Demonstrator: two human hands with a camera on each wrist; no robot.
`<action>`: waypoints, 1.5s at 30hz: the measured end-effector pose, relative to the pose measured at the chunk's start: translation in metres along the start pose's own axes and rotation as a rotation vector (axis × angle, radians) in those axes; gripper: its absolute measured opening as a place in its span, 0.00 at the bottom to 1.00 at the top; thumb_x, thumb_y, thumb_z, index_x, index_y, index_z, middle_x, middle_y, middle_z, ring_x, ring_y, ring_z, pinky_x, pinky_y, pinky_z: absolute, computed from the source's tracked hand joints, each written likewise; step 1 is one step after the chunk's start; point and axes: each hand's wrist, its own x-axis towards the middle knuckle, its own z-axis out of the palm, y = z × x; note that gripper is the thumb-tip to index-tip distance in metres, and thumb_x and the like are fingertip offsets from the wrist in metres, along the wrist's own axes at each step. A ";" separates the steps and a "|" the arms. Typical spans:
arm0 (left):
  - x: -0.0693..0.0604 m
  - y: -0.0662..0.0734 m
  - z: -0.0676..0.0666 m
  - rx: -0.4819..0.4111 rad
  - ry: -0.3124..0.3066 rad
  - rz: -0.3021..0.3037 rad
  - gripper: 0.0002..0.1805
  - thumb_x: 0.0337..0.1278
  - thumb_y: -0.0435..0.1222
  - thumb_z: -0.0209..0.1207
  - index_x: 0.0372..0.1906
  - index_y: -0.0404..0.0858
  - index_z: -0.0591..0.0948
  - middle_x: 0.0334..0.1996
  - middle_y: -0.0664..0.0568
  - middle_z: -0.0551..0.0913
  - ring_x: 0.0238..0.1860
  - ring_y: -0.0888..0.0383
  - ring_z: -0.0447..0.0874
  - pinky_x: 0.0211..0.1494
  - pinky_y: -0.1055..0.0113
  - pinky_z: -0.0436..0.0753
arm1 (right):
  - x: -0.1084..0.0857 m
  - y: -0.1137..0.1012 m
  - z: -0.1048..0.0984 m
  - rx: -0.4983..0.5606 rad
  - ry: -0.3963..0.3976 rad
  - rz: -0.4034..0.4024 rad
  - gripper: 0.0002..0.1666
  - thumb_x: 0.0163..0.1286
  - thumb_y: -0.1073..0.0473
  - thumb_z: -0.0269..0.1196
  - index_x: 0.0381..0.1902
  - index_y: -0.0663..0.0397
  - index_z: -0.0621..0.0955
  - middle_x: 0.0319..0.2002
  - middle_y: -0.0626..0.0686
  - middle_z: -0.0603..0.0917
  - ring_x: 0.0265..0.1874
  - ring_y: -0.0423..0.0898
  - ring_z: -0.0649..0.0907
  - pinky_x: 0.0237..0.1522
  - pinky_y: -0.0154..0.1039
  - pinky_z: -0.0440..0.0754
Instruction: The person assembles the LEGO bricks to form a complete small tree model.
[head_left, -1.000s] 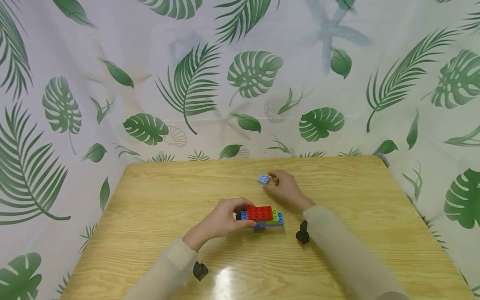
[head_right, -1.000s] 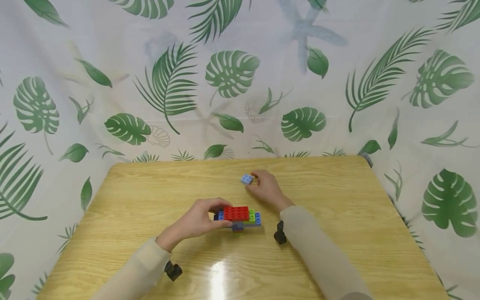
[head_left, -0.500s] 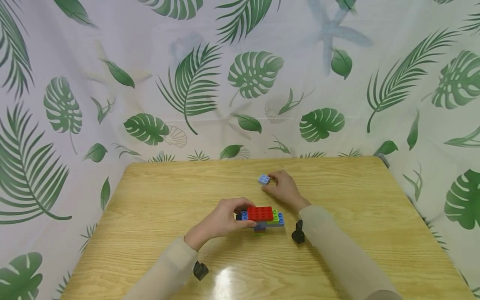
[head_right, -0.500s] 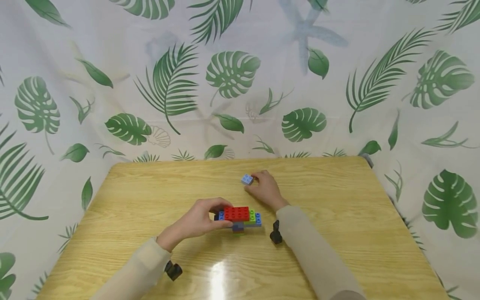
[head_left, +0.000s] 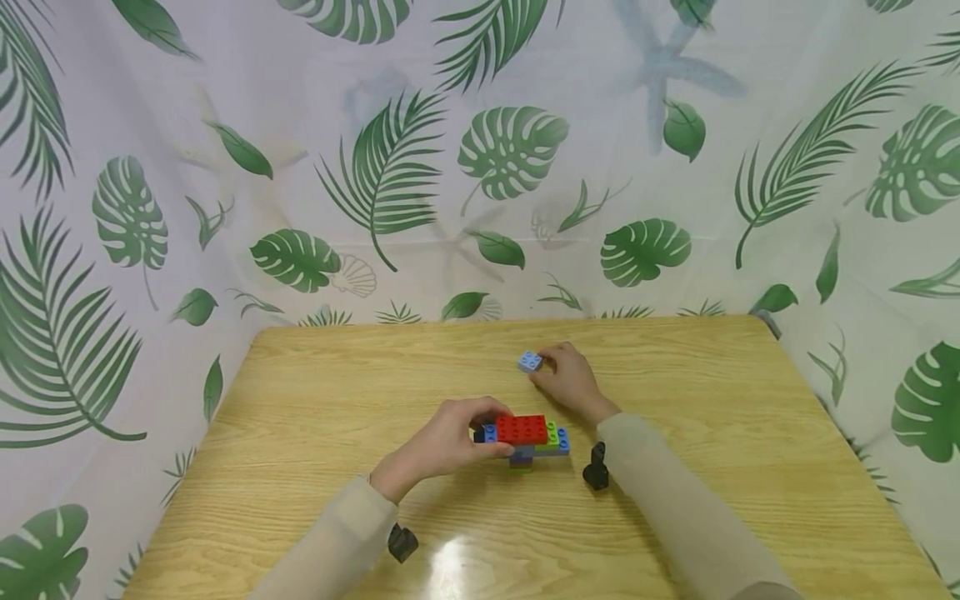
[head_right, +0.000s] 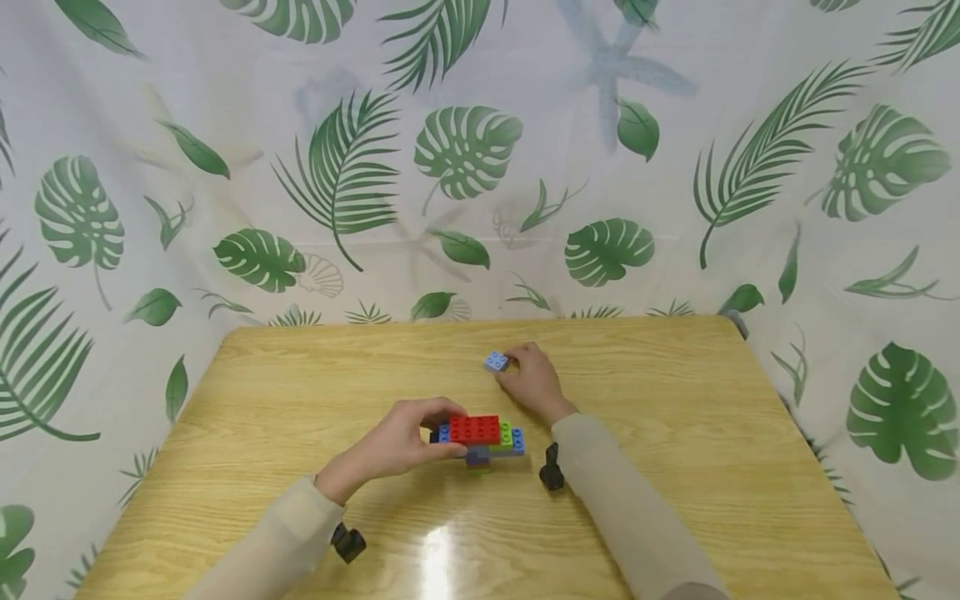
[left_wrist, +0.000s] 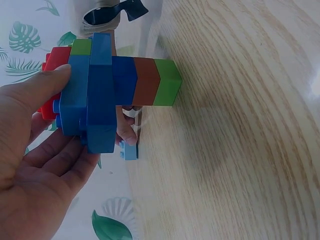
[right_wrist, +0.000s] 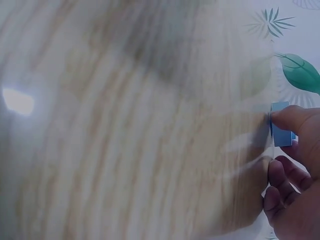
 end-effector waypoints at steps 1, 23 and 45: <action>0.000 0.000 0.000 0.001 0.000 0.000 0.23 0.65 0.45 0.72 0.61 0.43 0.83 0.50 0.56 0.90 0.47 0.63 0.85 0.54 0.67 0.83 | -0.001 0.000 -0.001 0.010 0.001 0.003 0.31 0.71 0.55 0.69 0.65 0.69 0.80 0.59 0.67 0.81 0.58 0.63 0.81 0.63 0.60 0.79; 0.001 0.002 -0.001 -0.006 0.002 -0.001 0.22 0.64 0.45 0.73 0.60 0.43 0.84 0.49 0.55 0.90 0.46 0.63 0.85 0.53 0.66 0.84 | -0.032 -0.043 -0.046 0.128 -0.049 -0.170 0.25 0.65 0.57 0.70 0.58 0.62 0.85 0.49 0.58 0.88 0.46 0.53 0.83 0.47 0.45 0.81; 0.002 0.001 0.000 -0.020 -0.007 0.006 0.21 0.65 0.44 0.72 0.59 0.43 0.84 0.49 0.55 0.90 0.46 0.63 0.85 0.53 0.67 0.84 | -0.084 -0.075 -0.075 0.075 -0.123 -0.394 0.20 0.63 0.60 0.73 0.54 0.49 0.87 0.44 0.44 0.88 0.42 0.46 0.81 0.42 0.41 0.77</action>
